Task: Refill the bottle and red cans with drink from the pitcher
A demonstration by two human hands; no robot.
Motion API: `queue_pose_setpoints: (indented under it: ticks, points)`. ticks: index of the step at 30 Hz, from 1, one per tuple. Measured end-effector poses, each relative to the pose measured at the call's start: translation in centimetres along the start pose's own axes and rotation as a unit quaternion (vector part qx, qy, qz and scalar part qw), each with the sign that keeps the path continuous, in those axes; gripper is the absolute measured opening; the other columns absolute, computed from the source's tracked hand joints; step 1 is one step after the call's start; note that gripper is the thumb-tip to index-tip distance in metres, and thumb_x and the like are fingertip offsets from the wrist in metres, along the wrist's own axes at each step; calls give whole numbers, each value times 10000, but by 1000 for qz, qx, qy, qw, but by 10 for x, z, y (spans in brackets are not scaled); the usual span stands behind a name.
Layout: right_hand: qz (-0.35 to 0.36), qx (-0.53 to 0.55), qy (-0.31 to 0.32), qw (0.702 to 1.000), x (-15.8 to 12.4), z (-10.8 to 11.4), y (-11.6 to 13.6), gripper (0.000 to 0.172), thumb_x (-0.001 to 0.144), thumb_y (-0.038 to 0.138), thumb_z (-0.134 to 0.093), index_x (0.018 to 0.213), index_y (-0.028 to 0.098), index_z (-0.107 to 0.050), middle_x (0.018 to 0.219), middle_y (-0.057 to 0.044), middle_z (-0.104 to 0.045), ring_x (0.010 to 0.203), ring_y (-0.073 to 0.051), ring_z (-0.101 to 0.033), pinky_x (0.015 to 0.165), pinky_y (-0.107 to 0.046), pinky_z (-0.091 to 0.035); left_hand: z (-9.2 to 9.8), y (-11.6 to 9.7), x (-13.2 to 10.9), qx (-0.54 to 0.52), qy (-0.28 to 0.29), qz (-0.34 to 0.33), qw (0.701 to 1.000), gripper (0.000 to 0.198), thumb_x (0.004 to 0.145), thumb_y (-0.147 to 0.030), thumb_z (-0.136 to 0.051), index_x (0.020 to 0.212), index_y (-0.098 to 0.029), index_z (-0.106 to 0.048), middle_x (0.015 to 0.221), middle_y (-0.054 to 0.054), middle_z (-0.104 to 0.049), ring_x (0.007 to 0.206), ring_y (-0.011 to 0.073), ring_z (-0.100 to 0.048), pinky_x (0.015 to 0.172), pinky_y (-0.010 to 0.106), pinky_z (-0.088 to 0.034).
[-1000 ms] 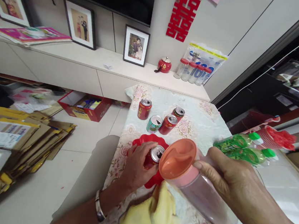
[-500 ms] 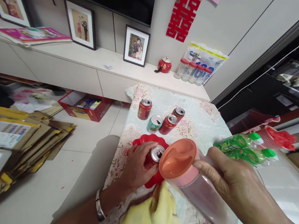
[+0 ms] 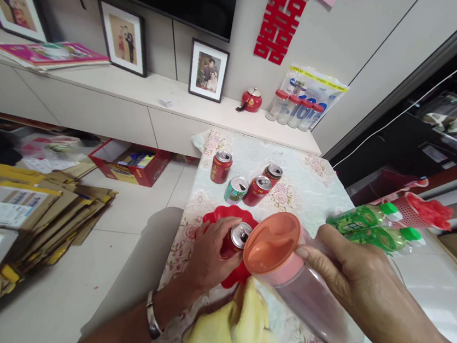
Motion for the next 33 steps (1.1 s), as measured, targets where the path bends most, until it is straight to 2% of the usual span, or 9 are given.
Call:
queue_pose_setpoints:
  ticks: [3, 11, 26, 33]
  points:
    - [73, -50, 40, 995, -1, -6, 8, 459, 942, 632, -578, 661, 269, -577, 451, 32, -548, 321, -163, -530, 289, -279, -352, -1, 1, 0, -1, -1, -1, 1000, 557, 781, -172, -754, 1299, -267, -572, 1375, 70, -717, 1299, 316, -644, 1110, 597, -417]
    - [132, -67, 27, 989, 0, -5, 18, 419, 989, 568, -559, 693, 272, -560, 443, 52, -538, 293, -147, -514, 263, -262, -347, -1, 1, 1, 1, 2, 7, 1000, 546, 784, -197, -758, 1298, -262, -584, 1380, 84, -717, 1293, 330, -646, 1113, 601, -421]
    - [133, -81, 26, 987, 0, -3, 18, 405, 999, 567, -550, 725, 270, -576, 463, 51, -557, 304, -146, -526, 269, -259, -347, 0, 0, -1, -1, -3, -4, 1000, 563, 778, -165, -748, 1303, -265, -571, 1368, 73, -719, 1294, 318, -648, 1101, 600, -439]
    - [56, -73, 41, 995, -1, -5, 8, 499, 947, 683, -545, 669, 270, -586, 469, 39, -553, 344, -150, -528, 319, -272, -390, 0, 0, 0, 0, -1, -1, 1000, 545, 786, -172, -730, 1299, -266, -573, 1367, 82, -720, 1298, 317, -647, 1111, 600, -433]
Point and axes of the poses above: each hand's wrist, its own x-axis towards the middle knuckle, its own z-axis out of the back of the hand, y = z × x, the point moved 7 cm from there along x, towards the middle knuckle
